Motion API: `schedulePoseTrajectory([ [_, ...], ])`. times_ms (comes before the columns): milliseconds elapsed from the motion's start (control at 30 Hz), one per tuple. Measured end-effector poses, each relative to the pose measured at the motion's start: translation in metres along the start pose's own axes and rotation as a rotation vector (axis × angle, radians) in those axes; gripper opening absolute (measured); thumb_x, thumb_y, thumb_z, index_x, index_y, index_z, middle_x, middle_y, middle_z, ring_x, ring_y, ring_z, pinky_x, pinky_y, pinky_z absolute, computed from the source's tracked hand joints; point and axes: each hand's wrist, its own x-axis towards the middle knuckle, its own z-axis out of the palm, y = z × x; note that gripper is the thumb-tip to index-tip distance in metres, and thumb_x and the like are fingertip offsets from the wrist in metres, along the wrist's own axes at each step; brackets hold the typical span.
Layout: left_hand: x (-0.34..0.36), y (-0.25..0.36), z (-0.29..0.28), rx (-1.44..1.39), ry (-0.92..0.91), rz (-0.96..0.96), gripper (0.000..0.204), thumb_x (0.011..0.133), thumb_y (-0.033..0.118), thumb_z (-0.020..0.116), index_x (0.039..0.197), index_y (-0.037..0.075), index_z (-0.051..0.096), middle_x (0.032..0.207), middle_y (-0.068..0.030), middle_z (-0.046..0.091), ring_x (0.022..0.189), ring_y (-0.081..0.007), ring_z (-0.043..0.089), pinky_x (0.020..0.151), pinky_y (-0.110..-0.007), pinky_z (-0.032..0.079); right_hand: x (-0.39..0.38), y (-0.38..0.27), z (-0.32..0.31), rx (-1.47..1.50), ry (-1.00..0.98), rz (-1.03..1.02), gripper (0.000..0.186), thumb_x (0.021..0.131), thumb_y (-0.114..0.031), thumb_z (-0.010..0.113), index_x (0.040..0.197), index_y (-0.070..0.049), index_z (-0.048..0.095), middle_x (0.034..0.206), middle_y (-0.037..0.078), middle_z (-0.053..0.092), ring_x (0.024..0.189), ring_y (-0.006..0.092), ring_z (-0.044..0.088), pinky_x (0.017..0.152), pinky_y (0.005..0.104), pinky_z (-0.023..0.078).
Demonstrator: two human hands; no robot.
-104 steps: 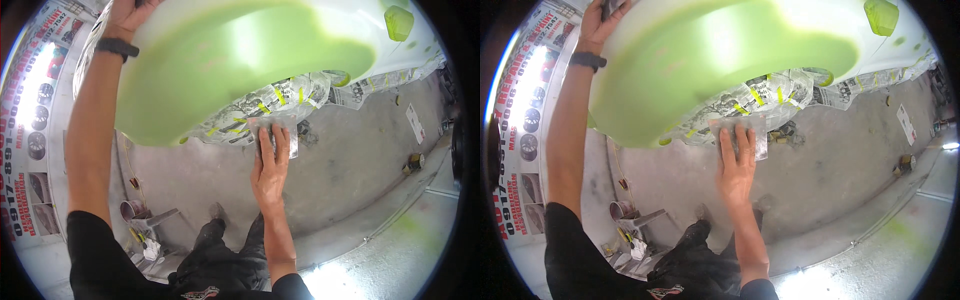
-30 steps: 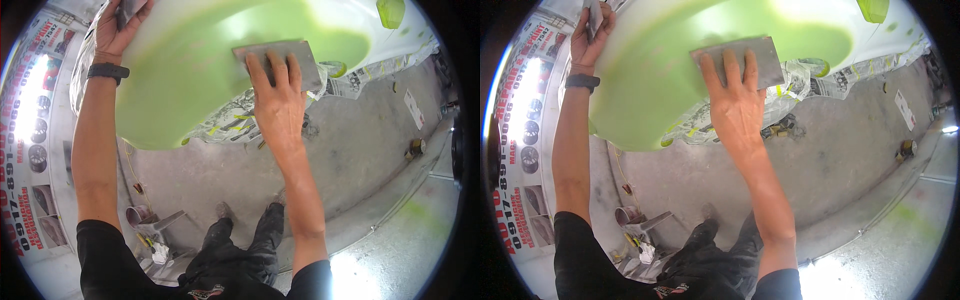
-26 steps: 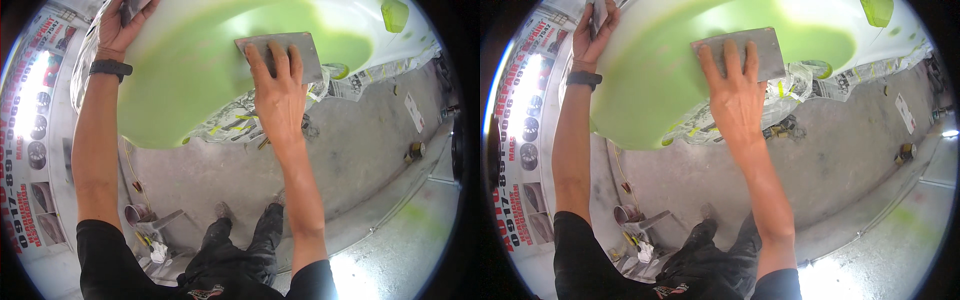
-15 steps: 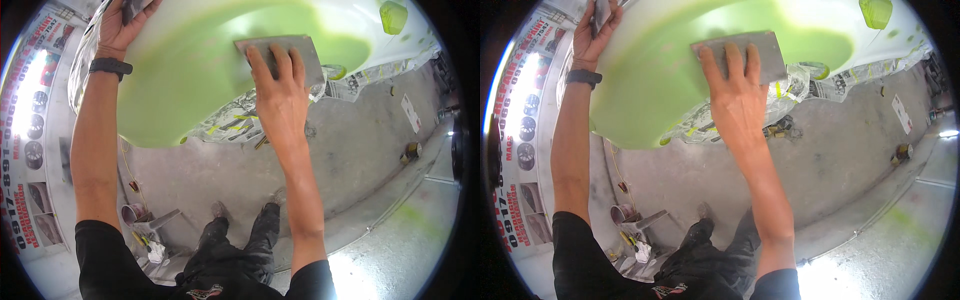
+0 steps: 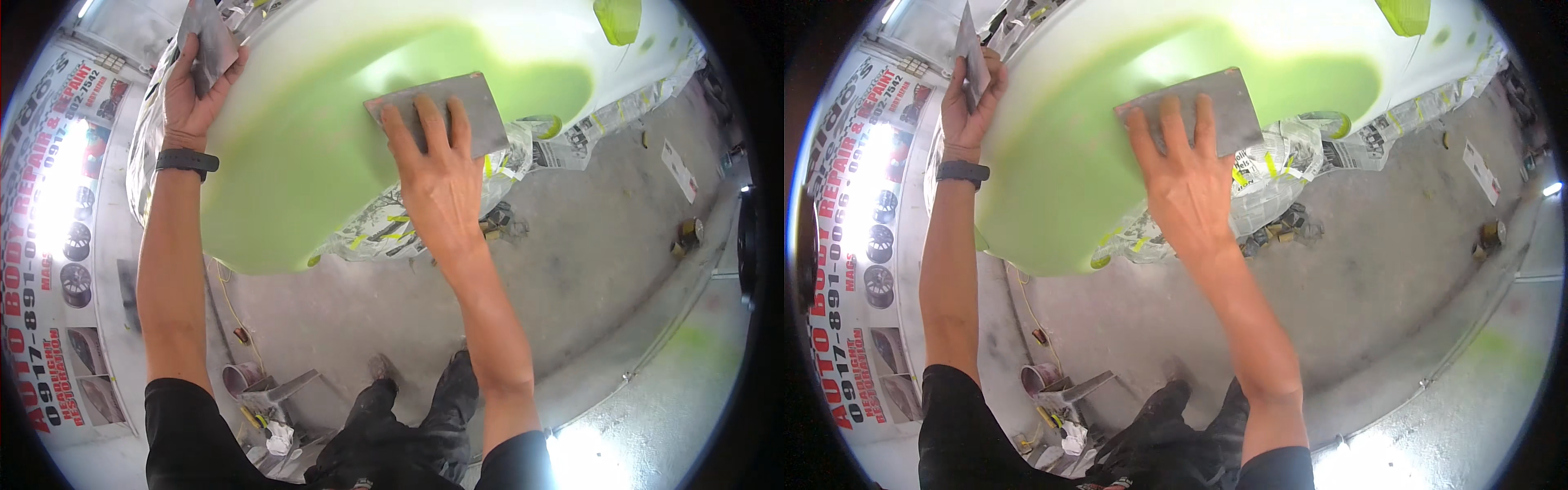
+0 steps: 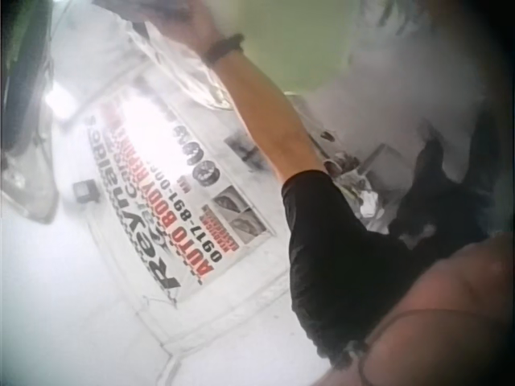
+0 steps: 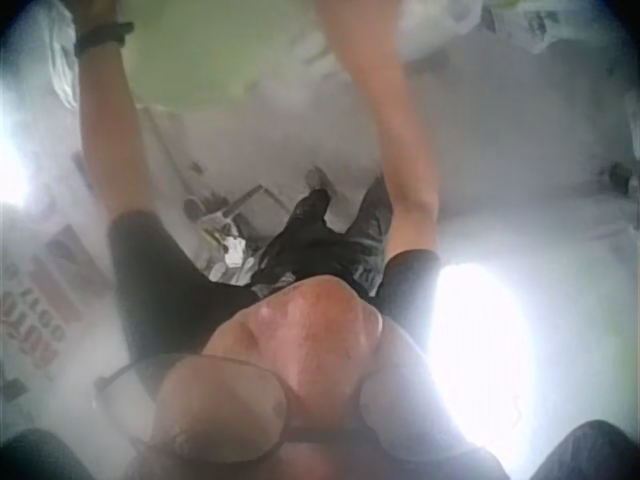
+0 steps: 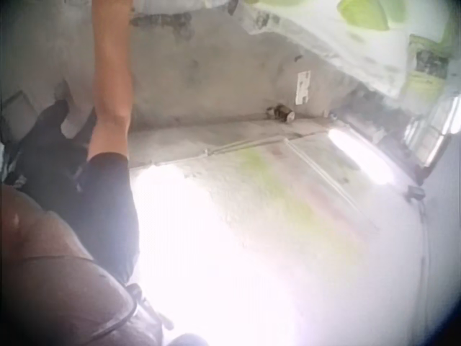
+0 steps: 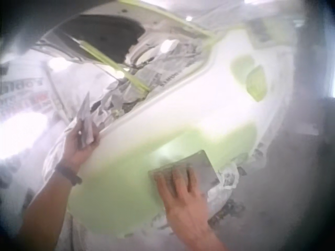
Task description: Sanding the body of a vehicle in preparation for painting.
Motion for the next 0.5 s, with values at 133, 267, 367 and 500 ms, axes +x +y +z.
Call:
schedulePoseTrajectory([
  [133, 0.000, 0.004, 0.000, 0.002, 0.032, 0.030, 0.037, 0.099, 0.013, 0.054, 0.132, 0.000, 0.043, 0.116, -0.0107, 0.049, 0.111, -0.0262, 0.052, 0.109, -0.058, 0.037, -0.016, 0.000, 0.000, -0.028, -0.059, -0.016, 0.051, 0.077, 0.000, 0.060, 0.126, -0.015, 0.061, 0.126, 0.013, 0.054, 0.120, 0.0440, 0.048, 0.060, 0.0544, 0.051],
  [267, -0.002, 0.000, -0.001, 0.108, 0.142, 0.060, 0.039, 0.099, 0.015, 0.055, 0.132, -0.001, 0.042, 0.119, -0.0126, 0.050, 0.115, -0.0288, 0.052, 0.107, -0.057, 0.041, -0.017, -0.004, -0.009, -0.110, -0.113, 0.023, 0.040, 0.082, -0.009, 0.070, 0.120, -0.019, 0.065, 0.124, 0.009, 0.057, 0.115, 0.0407, 0.053, 0.072, 0.0497, 0.050],
  [367, -0.002, -0.003, 0.003, 0.191, 0.170, 0.095, 0.039, 0.099, 0.016, 0.055, 0.132, -0.001, 0.042, 0.119, -0.0134, 0.050, 0.116, -0.0293, 0.053, 0.106, -0.056, 0.044, 0.003, -0.007, -0.003, -0.060, -0.027, 0.015, 0.039, 0.082, -0.009, 0.071, 0.119, -0.019, 0.066, 0.123, 0.009, 0.057, 0.115, 0.0406, 0.053, 0.073, 0.0509, 0.050],
  [500, 0.002, -0.001, 0.004, 0.109, 0.072, 0.009, 0.036, 0.100, 0.016, 0.055, 0.130, 0.000, 0.043, 0.119, -0.0132, 0.050, 0.115, -0.0282, 0.053, 0.104, -0.055, 0.046, -0.005, -0.001, 0.002, -0.072, -0.035, 0.011, 0.041, 0.080, -0.008, 0.072, 0.119, -0.019, 0.066, 0.123, 0.010, 0.058, 0.115, 0.0407, 0.053, 0.073, 0.0505, 0.051],
])
